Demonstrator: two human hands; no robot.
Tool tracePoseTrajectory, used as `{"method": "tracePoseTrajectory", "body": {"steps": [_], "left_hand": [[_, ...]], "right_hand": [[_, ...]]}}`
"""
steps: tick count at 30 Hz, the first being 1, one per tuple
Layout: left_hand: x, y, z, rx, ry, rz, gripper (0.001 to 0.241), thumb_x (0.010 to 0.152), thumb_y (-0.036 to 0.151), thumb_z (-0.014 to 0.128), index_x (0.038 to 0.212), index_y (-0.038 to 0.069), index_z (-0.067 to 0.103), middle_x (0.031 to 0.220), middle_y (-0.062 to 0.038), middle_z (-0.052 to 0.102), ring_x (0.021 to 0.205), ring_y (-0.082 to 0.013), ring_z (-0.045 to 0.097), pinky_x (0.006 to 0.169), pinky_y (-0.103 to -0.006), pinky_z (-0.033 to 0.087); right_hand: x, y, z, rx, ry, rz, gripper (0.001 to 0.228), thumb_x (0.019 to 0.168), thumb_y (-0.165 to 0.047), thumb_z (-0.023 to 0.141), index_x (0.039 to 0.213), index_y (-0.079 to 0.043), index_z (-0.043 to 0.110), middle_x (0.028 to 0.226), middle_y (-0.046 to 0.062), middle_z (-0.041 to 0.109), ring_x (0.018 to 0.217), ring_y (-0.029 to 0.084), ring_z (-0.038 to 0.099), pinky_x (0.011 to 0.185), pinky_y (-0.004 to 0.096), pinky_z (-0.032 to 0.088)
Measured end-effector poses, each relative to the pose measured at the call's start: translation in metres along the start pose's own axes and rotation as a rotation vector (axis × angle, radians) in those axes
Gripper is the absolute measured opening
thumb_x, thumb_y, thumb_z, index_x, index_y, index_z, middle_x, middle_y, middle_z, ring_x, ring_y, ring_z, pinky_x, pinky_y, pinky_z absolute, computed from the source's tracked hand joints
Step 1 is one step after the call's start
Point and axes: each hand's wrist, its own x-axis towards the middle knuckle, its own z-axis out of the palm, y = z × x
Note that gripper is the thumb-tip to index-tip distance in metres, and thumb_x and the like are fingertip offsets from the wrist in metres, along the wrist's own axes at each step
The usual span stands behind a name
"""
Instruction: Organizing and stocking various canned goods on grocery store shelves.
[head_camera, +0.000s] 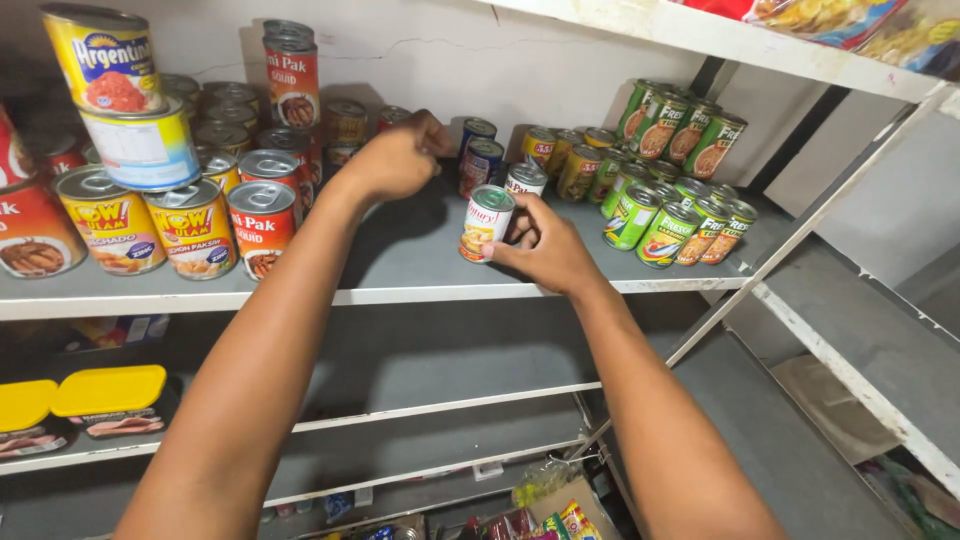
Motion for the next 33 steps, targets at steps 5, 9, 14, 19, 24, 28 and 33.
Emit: {"method": "tracePoseTrajectory", "body": {"steps": [5, 9, 14, 19, 24, 28, 33], "left_hand": [[0.033, 0.010, 0.001, 0.477, 0.191, -0.025, 0.042, 0.085, 0.005, 0.062, 0.128, 0.004, 0.061, 0.127, -0.018, 0.070, 0.117, -0.0335, 0.069, 0.100, -0.0401, 0.055], [0.025, 0.062, 0.015, 0.666, 0.097, -0.131, 0.067, 0.076, 0.013, 0.076, 0.138, 0.014, 0.050, 0.144, -0.018, 0.050, 0.132, -0.0384, 0.051, 0.108, -0.0466, 0.045], [0.046, 0.041, 0.033, 0.699, -0.034, -0.116, 0.091, 0.064, 0.015, 0.082, 0.145, 0.029, 0.044, 0.157, -0.012, 0.033, 0.146, -0.0348, 0.034, 0.113, -0.0519, 0.036], [0.071, 0.010, 0.044, 0.726, -0.089, -0.109, 0.089, 0.060, 0.040, 0.086, 0.141, 0.034, 0.051, 0.160, -0.006, 0.031, 0.147, -0.0331, 0.031, 0.115, -0.0583, 0.031], [0.062, 0.011, 0.038, 0.799, -0.010, -0.072, 0.089, 0.056, 0.050, 0.086, 0.139, 0.035, 0.058, 0.150, -0.011, 0.040, 0.143, -0.0350, 0.037, 0.114, -0.0578, 0.034], [0.061, 0.009, 0.038, 0.865, 0.124, -0.026, 0.091, 0.055, 0.067, 0.086, 0.136, 0.034, 0.060, 0.141, -0.017, 0.037, 0.137, -0.0413, 0.033, 0.110, -0.0610, 0.032], [0.075, -0.025, 0.043, 0.865, 0.202, 0.060, 0.093, 0.055, 0.068, 0.087, 0.132, 0.022, 0.062, 0.141, -0.018, 0.038, 0.134, -0.0431, 0.034, 0.107, -0.0587, 0.036]], "right_hand": [[0.003, -0.010, -0.001, -0.098, -0.055, 0.089, 0.051, 0.074, -0.038, 0.089, 0.113, -0.008, 0.074, 0.082, -0.005, 0.065, 0.065, 0.003, 0.048, 0.057, 0.023, 0.042], [0.004, -0.014, -0.002, -0.157, -0.066, 0.114, 0.049, 0.073, -0.040, 0.088, 0.109, -0.010, 0.075, 0.075, -0.005, 0.063, 0.062, 0.004, 0.045, 0.054, 0.024, 0.040], [0.002, -0.010, 0.000, -0.189, -0.090, 0.112, 0.049, 0.074, -0.042, 0.088, 0.108, -0.009, 0.076, 0.076, -0.003, 0.062, 0.065, 0.005, 0.045, 0.056, 0.025, 0.040], [0.003, -0.008, -0.001, -0.168, -0.072, 0.074, 0.055, 0.070, -0.042, 0.089, 0.112, -0.010, 0.074, 0.084, -0.005, 0.069, 0.067, 0.004, 0.048, 0.058, 0.024, 0.043], [0.005, -0.012, -0.002, -0.153, -0.087, 0.088, 0.061, 0.069, -0.043, 0.089, 0.118, -0.011, 0.072, 0.086, -0.004, 0.068, 0.068, 0.006, 0.047, 0.059, 0.026, 0.043], [0.006, -0.017, -0.003, -0.164, -0.095, 0.088, 0.066, 0.067, -0.044, 0.089, 0.121, -0.010, 0.070, 0.087, -0.004, 0.068, 0.068, 0.007, 0.048, 0.059, 0.026, 0.043], [0.004, -0.021, -0.001, -0.179, -0.112, 0.110, 0.066, 0.068, -0.043, 0.089, 0.122, -0.011, 0.069, 0.089, -0.003, 0.068, 0.069, 0.007, 0.047, 0.060, 0.027, 0.043]]}}
